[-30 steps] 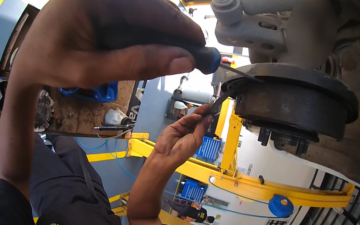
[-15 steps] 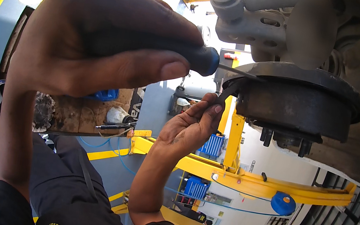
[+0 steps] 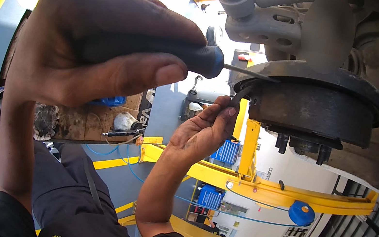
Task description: The person works on a vehicle's rear drum brake assembly while the car is on a lift. They wipe the drum interior with a rag, apply lubricant with a brush, and install the brake drum back onto the hub.
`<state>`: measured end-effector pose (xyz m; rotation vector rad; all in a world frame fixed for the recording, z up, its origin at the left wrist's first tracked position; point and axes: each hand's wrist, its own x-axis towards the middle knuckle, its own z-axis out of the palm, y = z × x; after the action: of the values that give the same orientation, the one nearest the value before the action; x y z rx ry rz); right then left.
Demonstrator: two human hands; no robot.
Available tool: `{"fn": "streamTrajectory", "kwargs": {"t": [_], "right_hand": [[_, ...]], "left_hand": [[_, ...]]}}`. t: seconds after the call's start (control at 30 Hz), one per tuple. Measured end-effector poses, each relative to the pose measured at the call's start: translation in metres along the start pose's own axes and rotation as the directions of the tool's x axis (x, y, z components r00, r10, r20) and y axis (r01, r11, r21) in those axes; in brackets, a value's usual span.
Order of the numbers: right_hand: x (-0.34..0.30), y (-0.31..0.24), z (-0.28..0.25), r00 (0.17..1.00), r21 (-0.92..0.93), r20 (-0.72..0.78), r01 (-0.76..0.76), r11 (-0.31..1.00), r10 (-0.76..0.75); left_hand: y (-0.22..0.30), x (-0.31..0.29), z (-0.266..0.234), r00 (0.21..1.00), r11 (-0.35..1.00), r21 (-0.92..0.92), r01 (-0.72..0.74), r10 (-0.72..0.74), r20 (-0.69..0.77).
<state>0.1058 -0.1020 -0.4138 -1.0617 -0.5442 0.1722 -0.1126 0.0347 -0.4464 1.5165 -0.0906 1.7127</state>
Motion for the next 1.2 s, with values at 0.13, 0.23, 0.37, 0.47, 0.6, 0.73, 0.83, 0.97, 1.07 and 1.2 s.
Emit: {"fn": "streamTrajectory", "kwargs": {"t": [0.13, 0.23, 0.37, 0.47, 0.6, 0.73, 0.83, 0.97, 1.07, 1.2], "right_hand": [[0.007, 0.004, -0.009, 1.000, -0.014, 0.008, -0.009, 1.000, 0.009], [0.006, -0.004, -0.007, 1.000, -0.024, 0.021, 0.024, 0.999, -0.024], [0.002, 0.001, -0.007, 0.999, -0.068, -0.041, -0.028, 0.997, 0.025], [-0.005, -0.003, -0.018, 0.999, -0.024, -0.020, -0.041, 0.999, 0.040], [-0.030, 0.012, -0.093, 0.985, -0.012, -0.014, -0.170, 0.985, 0.170], [-0.092, 0.030, -0.111, 0.925, -0.223, 0.015, -0.368, 0.903, 0.380], [-0.137, 0.036, -0.102, 0.808, -0.487, 0.227, -0.389, 0.782, 0.543], [-0.163, 0.067, -0.095, 0.596, -0.650, 0.536, -0.161, 0.743, 0.598], [-0.206, 0.106, -0.073, 0.513, -0.538, 0.713, -0.038, 0.842, 0.479], [-0.244, 0.149, -0.044, 0.142, -0.220, 0.974, 0.381, 0.898, 0.178]], "left_hand": [[0.000, -0.001, 0.001, 1.000, 1.000, 0.003, 0.004, -0.004, 0.012], [0.004, 0.001, 0.002, 1.000, 0.999, 0.036, 0.016, -0.016, 0.017], [0.021, 0.002, 0.002, 0.994, 0.986, 0.131, 0.102, -0.108, 0.035], [0.020, -0.003, 0.007, 0.994, 0.986, 0.134, 0.103, -0.106, 0.017], [0.028, -0.020, 0.020, 0.987, 0.946, 0.283, 0.160, -0.153, -0.050], [0.065, -0.042, 0.042, 0.946, 0.863, 0.405, 0.303, -0.221, -0.238], [0.102, -0.077, 0.061, 0.905, 0.837, 0.393, 0.380, -0.250, -0.343], [0.161, -0.185, 0.049, 0.808, 0.688, 0.455, 0.566, -0.353, -0.472], [0.214, -0.264, 0.051, 0.643, 0.385, 0.516, 0.765, -0.404, -0.651], [0.286, -0.332, 0.062, 0.285, 0.037, 0.285, 0.958, -0.253, -0.924]]}}
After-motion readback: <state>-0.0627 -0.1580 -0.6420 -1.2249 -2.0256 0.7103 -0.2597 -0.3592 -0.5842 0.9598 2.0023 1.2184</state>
